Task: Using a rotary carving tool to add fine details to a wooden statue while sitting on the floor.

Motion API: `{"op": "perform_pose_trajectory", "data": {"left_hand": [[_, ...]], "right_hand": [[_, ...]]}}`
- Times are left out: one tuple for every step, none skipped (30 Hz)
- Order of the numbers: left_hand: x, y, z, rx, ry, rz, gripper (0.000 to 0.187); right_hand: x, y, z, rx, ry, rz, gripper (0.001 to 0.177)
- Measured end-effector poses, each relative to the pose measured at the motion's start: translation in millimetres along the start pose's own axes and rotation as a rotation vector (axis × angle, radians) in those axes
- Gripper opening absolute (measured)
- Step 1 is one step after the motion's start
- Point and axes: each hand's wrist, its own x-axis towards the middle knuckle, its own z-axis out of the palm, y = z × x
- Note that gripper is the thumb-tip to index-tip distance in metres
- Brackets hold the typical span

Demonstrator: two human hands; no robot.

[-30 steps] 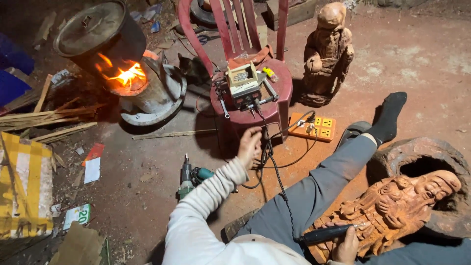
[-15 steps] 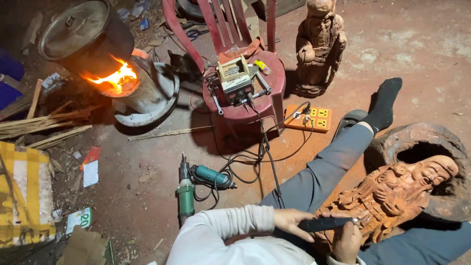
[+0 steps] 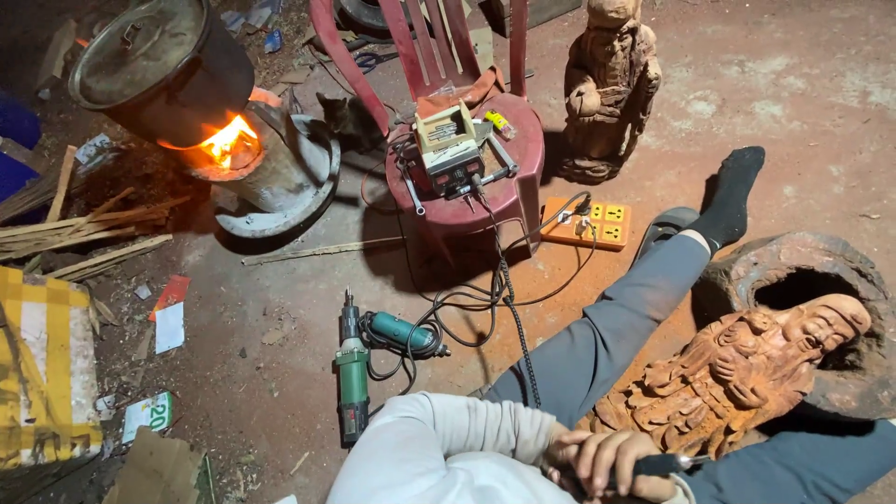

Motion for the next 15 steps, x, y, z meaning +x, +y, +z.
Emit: {"op": "perform_pose_trajectory", "data": {"left_hand": [[1.0, -0.3, 1.1, 0.018, 0.047, 0.015, 0.018], [2.9, -2.0, 2.4, 0.034, 0.094, 0.032, 0.018], [4.9, -3.6, 3.3, 0.050, 0.141, 0.049, 0.019], [5.1, -6.6, 5.4, 0.062, 0.189, 0.061, 0.020], [5.6, -9.4, 7.3, 0.074, 0.238, 0.074, 0.021], [6.2, -12.5, 9.3, 0.086, 0.285, 0.083, 0.022], [6.9, -15.6, 11.5, 0.098, 0.332, 0.093, 0.024], [8.4, -16.7, 12.8, 0.114, 0.380, 0.106, 0.026], [9.7, -17.9, 14.4, 0.131, 0.428, 0.119, 0.028], [10.6, -19.2, 16.1, 0.147, 0.476, 0.134, 0.030], [11.4, -20.5, 18.0, 0.164, 0.525, 0.149, 0.032], [12.5, -22.8, 20.3, 0.179, 0.573, 0.164, 0.034], [13.5, -28.2, 15.3, 0.177, 0.573, 0.163, 0.034], [14.6, -33.1, 10.0, 0.233, 0.642, 0.227, 0.033], [15.6, -38.0, 4.6, 0.289, 0.710, 0.291, 0.036]], "right_hand": [[0.8, 0.9, -1.1, -0.022, 0.019, 0.015, 0.030], [0.3, 1.8, -1.8, -0.042, 0.039, 0.032, 0.030], [-0.2, 2.6, -2.9, -0.062, 0.059, 0.050, 0.030], [-1.3, 5.4, -2.3, -0.080, 0.082, 0.064, 0.031], [-2.5, 7.9, -1.8, -0.097, 0.106, 0.078, 0.031], [-4.3, 10.6, -0.8, -0.115, 0.132, 0.091, 0.032], [-6.2, 13.2, 0.3, -0.133, 0.157, 0.104, 0.033], [-6.5, 14.3, -0.6, -0.153, 0.179, 0.118, 0.034], [-7.0, 15.6, -1.0, -0.173, 0.200, 0.132, 0.035], [-6.9, 17.0, -1.4, -0.192, 0.219, 0.147, 0.036], [-6.8, 18.5, -1.7, -0.212, 0.238, 0.162, 0.037], [-7.6, 20.1, -1.3, -0.231, 0.259, 0.178, 0.039], [-9.0, 21.8, -2.1, -0.229, 0.260, 0.179, 0.039], [-10.2, 23.4, -3.4, -0.217, 0.327, 0.197, 0.038], [-11.5, 25.0, -4.7, -0.205, 0.394, 0.215, 0.038]]}}
